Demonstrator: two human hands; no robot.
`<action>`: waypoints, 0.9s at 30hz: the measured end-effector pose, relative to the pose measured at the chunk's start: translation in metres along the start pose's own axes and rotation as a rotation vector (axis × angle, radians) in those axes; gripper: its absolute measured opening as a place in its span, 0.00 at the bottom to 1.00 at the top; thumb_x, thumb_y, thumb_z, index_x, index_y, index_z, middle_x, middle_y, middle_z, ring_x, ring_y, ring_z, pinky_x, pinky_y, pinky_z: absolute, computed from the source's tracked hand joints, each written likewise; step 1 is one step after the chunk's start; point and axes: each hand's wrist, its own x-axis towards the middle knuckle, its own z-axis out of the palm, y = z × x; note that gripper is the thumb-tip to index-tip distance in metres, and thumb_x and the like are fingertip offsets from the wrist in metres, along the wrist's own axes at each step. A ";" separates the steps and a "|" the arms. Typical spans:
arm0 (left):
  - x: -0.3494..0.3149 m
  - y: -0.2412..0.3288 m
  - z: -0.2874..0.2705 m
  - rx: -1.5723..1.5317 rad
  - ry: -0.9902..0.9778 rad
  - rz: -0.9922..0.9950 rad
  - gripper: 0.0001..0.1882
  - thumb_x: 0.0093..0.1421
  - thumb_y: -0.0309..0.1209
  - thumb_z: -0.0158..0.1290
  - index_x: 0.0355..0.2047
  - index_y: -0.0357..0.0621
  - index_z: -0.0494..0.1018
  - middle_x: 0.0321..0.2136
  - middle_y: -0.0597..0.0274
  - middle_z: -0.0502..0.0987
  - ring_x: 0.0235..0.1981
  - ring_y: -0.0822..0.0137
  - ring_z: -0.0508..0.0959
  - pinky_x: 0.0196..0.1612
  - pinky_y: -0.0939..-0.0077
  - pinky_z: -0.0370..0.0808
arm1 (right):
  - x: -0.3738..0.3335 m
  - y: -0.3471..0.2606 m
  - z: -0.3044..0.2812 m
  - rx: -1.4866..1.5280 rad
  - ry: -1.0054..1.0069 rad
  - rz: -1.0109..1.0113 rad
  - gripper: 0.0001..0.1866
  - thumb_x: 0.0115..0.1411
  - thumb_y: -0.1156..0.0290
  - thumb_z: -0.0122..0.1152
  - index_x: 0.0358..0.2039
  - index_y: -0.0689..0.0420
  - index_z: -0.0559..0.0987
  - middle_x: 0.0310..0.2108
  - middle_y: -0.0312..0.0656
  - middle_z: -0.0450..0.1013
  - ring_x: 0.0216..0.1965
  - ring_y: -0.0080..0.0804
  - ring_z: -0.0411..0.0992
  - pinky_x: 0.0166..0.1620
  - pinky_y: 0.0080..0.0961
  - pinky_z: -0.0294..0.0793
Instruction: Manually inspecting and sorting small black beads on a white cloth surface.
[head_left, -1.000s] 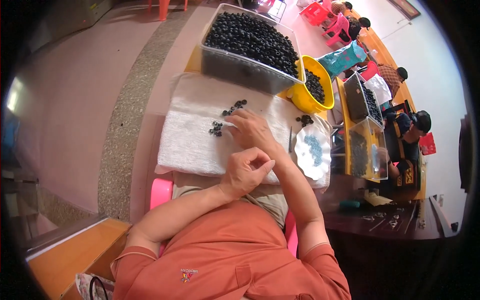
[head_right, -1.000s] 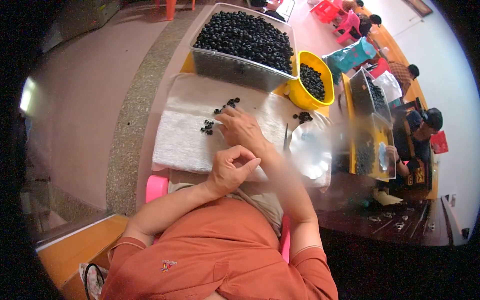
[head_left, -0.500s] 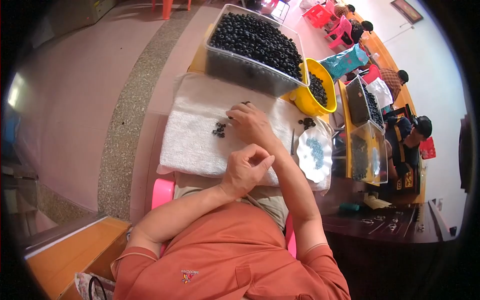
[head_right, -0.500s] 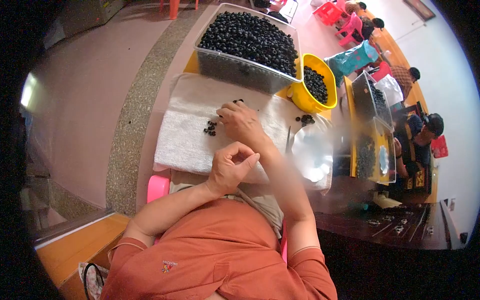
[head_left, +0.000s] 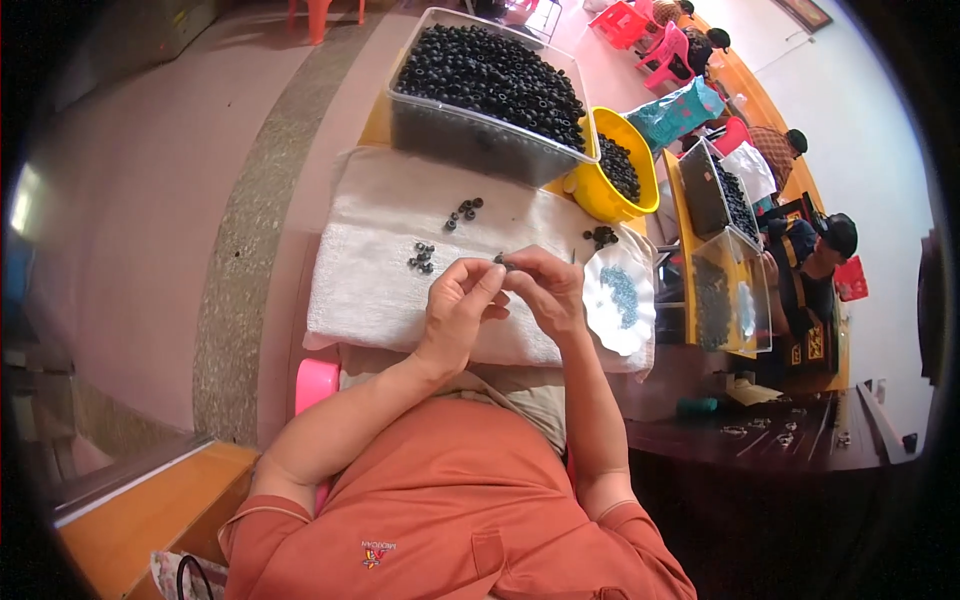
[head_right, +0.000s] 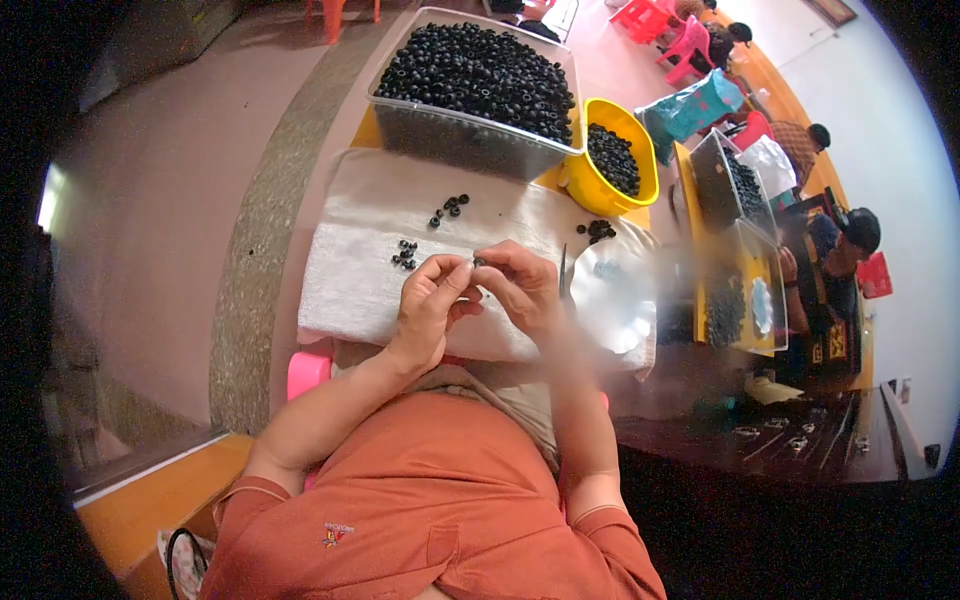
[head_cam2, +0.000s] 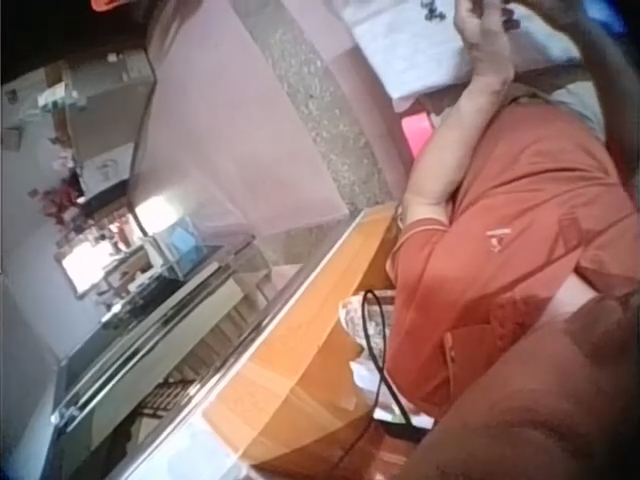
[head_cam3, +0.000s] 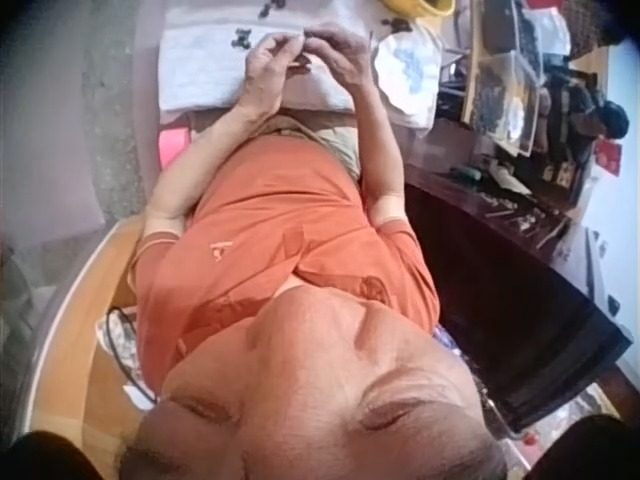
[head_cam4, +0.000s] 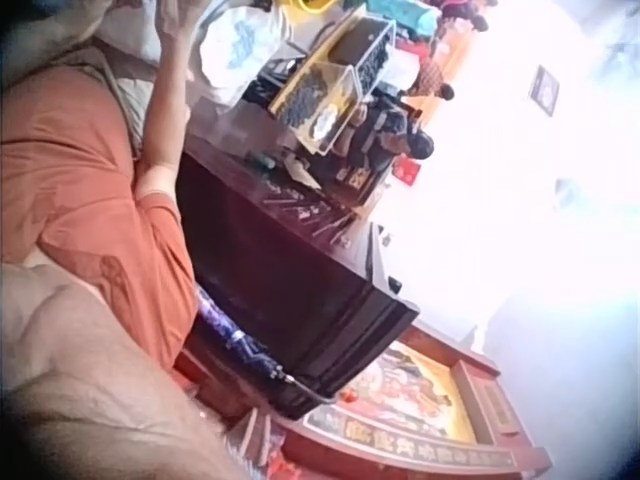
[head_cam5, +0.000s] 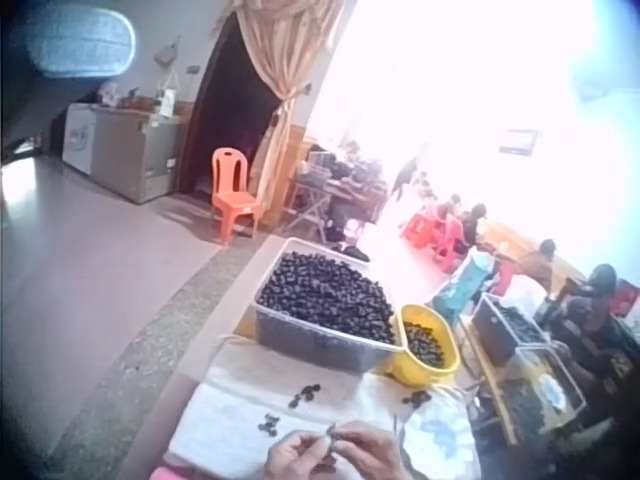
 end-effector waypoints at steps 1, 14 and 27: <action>0.000 -0.001 -0.001 0.001 -0.004 -0.001 0.08 0.65 0.33 0.54 0.40 0.43 0.72 0.33 0.66 0.78 0.31 0.76 0.76 0.35 0.80 0.76 | -0.002 0.000 -0.002 -0.025 -0.021 -0.038 0.09 0.58 0.81 0.63 0.40 0.66 0.80 0.36 0.40 0.75 0.36 0.23 0.74 0.40 0.18 0.74; 0.007 0.000 -0.012 -0.076 -0.051 -0.102 0.09 0.62 0.27 0.56 0.42 0.43 0.70 0.33 0.62 0.78 0.33 0.74 0.79 0.37 0.79 0.78 | -0.011 -0.006 0.000 -0.389 -0.029 -0.235 0.14 0.54 0.80 0.68 0.42 0.61 0.80 0.34 0.45 0.76 0.33 0.29 0.76 0.34 0.22 0.76; 0.006 0.002 -0.008 -0.052 -0.019 -0.104 0.07 0.61 0.27 0.58 0.39 0.43 0.74 0.32 0.66 0.78 0.32 0.75 0.78 0.36 0.81 0.76 | -0.018 -0.001 0.009 -0.400 0.131 -0.344 0.14 0.50 0.83 0.69 0.39 0.62 0.79 0.37 0.45 0.76 0.34 0.28 0.76 0.34 0.20 0.77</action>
